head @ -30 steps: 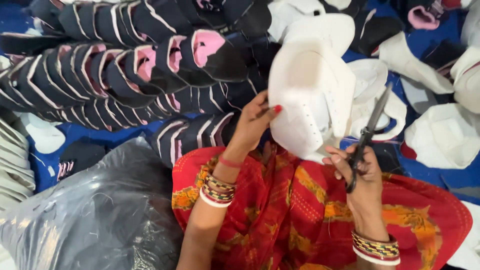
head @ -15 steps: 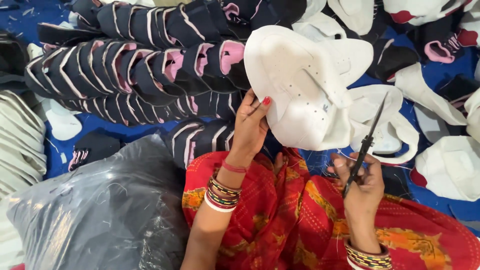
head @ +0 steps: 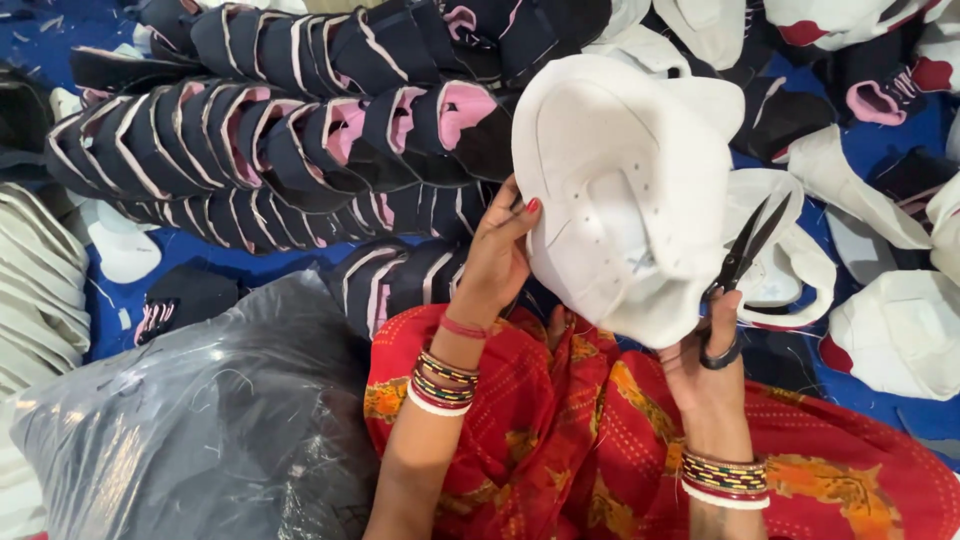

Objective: The person trims excess material and threads from white shoe uppers using a pair of scissors.

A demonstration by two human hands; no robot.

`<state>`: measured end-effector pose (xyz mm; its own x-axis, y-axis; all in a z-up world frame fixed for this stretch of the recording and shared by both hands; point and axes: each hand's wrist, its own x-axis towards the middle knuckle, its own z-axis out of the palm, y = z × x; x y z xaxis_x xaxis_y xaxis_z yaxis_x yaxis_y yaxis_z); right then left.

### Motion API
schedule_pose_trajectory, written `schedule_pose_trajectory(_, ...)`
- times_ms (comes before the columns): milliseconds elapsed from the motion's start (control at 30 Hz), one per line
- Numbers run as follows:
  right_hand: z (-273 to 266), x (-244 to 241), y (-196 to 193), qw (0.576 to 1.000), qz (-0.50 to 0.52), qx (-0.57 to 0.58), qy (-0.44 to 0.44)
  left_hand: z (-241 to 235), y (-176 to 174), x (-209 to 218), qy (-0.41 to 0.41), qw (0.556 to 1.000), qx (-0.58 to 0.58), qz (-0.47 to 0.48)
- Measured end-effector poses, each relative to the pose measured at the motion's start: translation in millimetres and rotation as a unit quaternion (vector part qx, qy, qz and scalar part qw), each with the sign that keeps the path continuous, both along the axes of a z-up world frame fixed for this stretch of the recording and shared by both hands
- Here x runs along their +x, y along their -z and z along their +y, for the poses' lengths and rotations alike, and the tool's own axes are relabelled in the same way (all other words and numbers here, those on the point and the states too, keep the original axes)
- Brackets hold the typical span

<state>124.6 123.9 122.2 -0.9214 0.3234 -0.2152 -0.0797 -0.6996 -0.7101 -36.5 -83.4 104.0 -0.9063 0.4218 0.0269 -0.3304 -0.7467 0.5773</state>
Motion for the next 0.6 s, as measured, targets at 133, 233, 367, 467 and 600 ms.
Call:
schedule_pose_trajectory(133, -2.0, 4.9, -3.9, 0.997, -0.045, 0.058, 0.015, -2.4, -11.3, 6.0, 0.026, 1.000, -0.012, 0.007)
schedule_pose_trajectory(233, 7.1, 11.7, 18.3, 0.992, -0.066, 0.103, 0.026, -0.1, -2.6, 5.1, 0.037, 0.999, -0.009, 0.024)
schedule_pose_trajectory(367, 12.7, 13.8, 28.8, 0.987, -0.069, 0.141, 0.037, 4.5, 3.0, 5.7, 0.046, 0.996, -0.018, 0.074)
schedule_pose_trajectory(467, 24.2, 19.1, 38.9, 0.991, -0.065, 0.115, 0.026, 10.5, 17.8, 9.6, 0.018, 0.993, -0.039, 0.108)
schedule_pose_trajectory(600, 38.3, 22.7, 37.0, 0.996, -0.043, -0.041, -0.064, 16.1, 16.3, 20.0, -0.113, 0.934, -0.142, 0.307)
